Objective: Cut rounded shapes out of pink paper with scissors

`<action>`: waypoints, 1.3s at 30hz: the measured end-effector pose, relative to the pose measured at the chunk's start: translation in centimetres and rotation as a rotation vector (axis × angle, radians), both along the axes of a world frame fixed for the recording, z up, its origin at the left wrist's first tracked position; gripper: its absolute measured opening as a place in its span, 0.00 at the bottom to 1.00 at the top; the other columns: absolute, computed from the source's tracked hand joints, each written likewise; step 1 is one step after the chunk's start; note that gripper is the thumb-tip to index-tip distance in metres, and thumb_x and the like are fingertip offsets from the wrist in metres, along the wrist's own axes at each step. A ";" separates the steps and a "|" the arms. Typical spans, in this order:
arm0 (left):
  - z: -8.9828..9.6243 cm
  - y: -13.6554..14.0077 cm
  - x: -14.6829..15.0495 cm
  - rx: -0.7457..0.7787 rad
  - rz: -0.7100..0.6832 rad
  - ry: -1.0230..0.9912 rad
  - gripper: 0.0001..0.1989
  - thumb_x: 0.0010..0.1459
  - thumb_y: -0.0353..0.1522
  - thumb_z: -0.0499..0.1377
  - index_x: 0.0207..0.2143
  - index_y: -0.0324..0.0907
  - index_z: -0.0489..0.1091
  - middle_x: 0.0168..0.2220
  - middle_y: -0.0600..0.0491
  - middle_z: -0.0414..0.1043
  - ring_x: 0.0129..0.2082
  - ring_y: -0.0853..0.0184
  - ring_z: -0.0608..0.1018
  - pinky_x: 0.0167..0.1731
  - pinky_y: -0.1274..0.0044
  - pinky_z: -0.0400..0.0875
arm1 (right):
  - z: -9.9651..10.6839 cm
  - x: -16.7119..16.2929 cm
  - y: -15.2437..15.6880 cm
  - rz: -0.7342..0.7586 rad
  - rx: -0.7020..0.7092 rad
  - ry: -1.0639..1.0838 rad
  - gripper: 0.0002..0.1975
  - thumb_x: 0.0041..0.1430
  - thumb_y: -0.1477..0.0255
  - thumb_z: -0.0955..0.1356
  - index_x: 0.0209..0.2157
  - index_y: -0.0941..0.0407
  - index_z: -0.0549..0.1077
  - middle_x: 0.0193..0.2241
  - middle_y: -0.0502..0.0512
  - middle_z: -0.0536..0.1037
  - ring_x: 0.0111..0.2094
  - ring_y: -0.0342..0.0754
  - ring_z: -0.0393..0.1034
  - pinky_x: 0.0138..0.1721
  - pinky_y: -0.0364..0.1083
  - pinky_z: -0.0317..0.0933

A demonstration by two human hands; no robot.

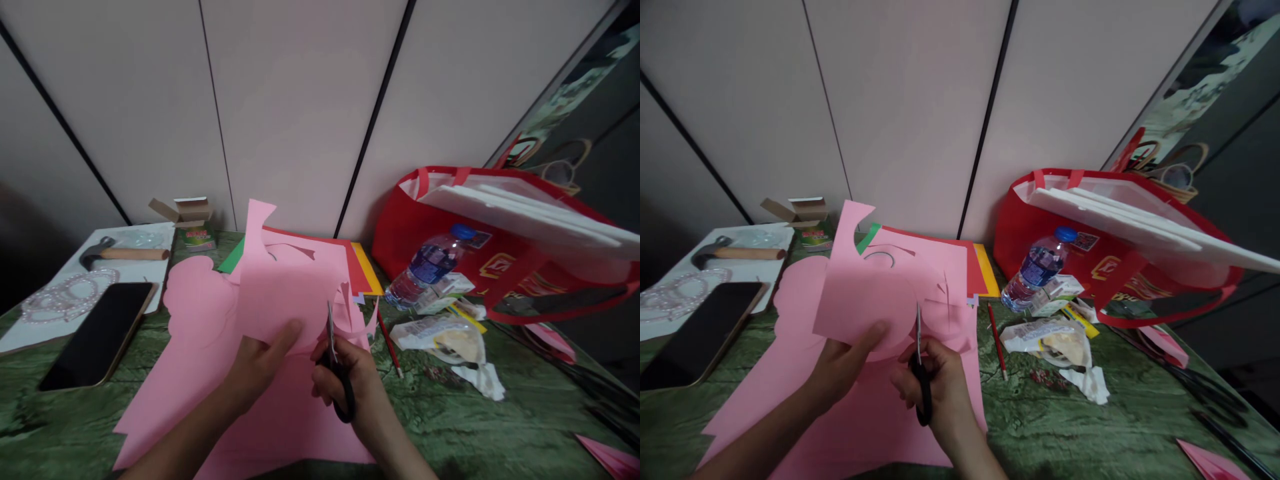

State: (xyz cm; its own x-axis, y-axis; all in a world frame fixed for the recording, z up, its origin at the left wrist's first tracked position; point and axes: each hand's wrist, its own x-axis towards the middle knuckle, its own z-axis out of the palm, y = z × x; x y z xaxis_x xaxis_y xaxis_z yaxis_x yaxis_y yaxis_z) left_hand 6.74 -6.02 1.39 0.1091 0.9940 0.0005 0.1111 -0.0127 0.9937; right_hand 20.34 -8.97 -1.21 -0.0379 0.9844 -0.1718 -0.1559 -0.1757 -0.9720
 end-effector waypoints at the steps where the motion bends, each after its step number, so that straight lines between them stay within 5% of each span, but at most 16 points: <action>1: 0.0 -0.2 0.1 -0.031 0.006 0.013 0.13 0.52 0.41 0.54 0.29 0.41 0.70 0.28 0.52 0.75 0.33 0.63 0.76 0.34 0.74 0.70 | -0.1 -0.1 0.0 0.007 -0.001 0.009 0.13 0.36 0.68 0.72 0.23 0.57 0.66 0.11 0.43 0.66 0.12 0.39 0.60 0.12 0.37 0.53; 7: 0.6 -0.9 0.7 -0.245 0.163 0.196 0.16 0.42 0.45 0.59 0.23 0.41 0.72 0.27 0.47 0.77 0.39 0.54 0.76 0.38 0.69 0.70 | -1.0 -0.5 0.1 0.026 0.015 0.019 0.12 0.37 0.71 0.72 0.24 0.57 0.67 0.13 0.44 0.66 0.13 0.38 0.57 0.14 0.38 0.52; 16: 1.5 -1.1 0.8 -0.296 0.036 0.232 0.13 0.45 0.41 0.57 0.22 0.42 0.74 0.24 0.48 0.77 0.36 0.57 0.78 0.40 0.69 0.71 | 0.0 0.3 0.0 0.070 0.117 0.082 0.17 0.36 0.70 0.75 0.27 0.58 0.66 0.20 0.44 0.65 0.21 0.39 0.55 0.22 0.39 0.50; 39: -0.5 -1.1 0.7 -0.160 0.073 0.186 0.14 0.44 0.44 0.60 0.17 0.44 0.72 0.18 0.49 0.74 0.38 0.55 0.77 0.39 0.69 0.72 | 0.5 0.1 0.1 0.071 0.081 0.089 0.20 0.34 0.66 0.76 0.25 0.56 0.63 0.19 0.44 0.62 0.21 0.40 0.52 0.21 0.40 0.48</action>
